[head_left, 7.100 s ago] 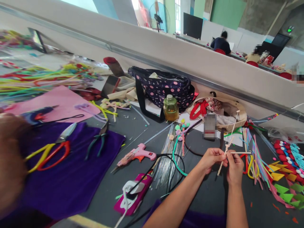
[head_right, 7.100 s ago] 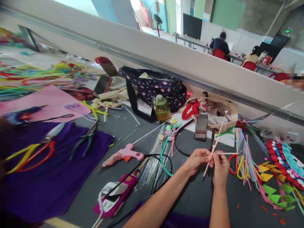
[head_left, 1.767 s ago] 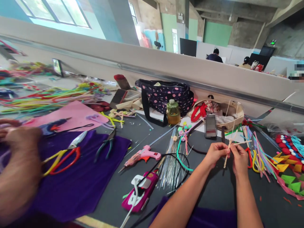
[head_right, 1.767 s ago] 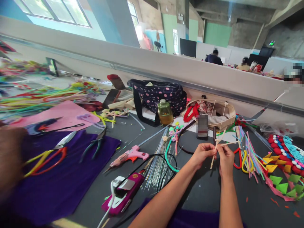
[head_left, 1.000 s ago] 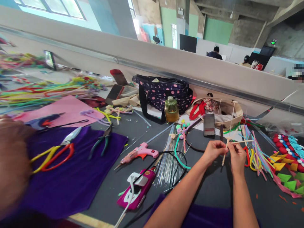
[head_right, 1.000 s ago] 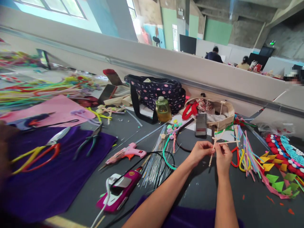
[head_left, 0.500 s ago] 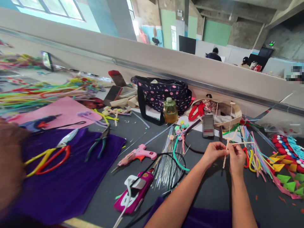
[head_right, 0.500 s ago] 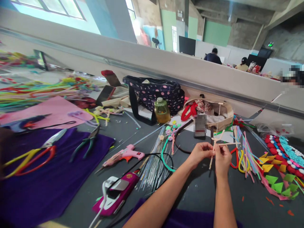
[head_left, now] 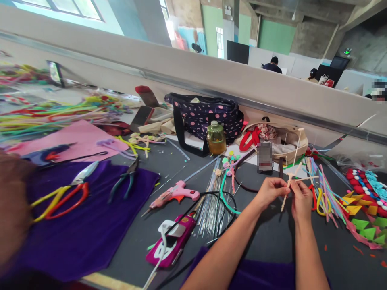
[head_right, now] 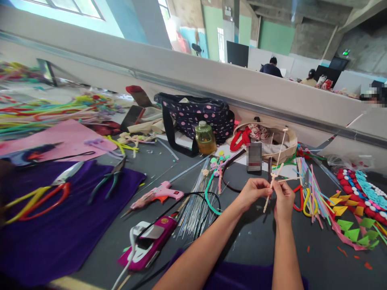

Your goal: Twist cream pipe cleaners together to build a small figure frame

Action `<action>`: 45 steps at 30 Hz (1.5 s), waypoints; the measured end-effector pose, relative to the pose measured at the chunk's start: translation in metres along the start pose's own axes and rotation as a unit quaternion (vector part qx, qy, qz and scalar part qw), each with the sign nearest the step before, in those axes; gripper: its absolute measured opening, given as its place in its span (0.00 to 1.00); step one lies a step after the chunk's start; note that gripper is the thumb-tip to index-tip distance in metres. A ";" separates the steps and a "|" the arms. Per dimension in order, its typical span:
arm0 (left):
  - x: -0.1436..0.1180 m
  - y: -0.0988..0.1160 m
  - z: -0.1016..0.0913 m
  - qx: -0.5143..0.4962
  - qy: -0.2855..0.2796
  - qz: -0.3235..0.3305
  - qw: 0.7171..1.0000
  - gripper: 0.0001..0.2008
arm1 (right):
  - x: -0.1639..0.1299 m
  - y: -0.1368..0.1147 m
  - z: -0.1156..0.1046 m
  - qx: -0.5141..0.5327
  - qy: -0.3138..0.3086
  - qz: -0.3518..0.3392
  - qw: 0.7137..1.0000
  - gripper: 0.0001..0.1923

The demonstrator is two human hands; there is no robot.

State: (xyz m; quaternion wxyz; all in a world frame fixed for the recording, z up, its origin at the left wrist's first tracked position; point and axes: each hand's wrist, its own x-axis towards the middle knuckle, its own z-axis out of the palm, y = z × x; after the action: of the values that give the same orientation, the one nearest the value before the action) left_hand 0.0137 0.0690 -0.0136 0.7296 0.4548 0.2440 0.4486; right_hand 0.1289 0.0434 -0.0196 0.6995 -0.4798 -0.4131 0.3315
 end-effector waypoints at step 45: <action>-0.001 0.000 0.003 -0.013 -0.033 -0.051 0.998 0.22 | -0.002 -0.007 -0.002 -0.139 0.019 -0.108 0.984 0.13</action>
State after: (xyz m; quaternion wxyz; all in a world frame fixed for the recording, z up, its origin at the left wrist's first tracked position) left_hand 0.0161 0.0668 -0.0122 0.7649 0.4468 0.2369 0.3990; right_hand 0.1304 0.0384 -0.0137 0.6650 -0.5314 -0.4913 0.1844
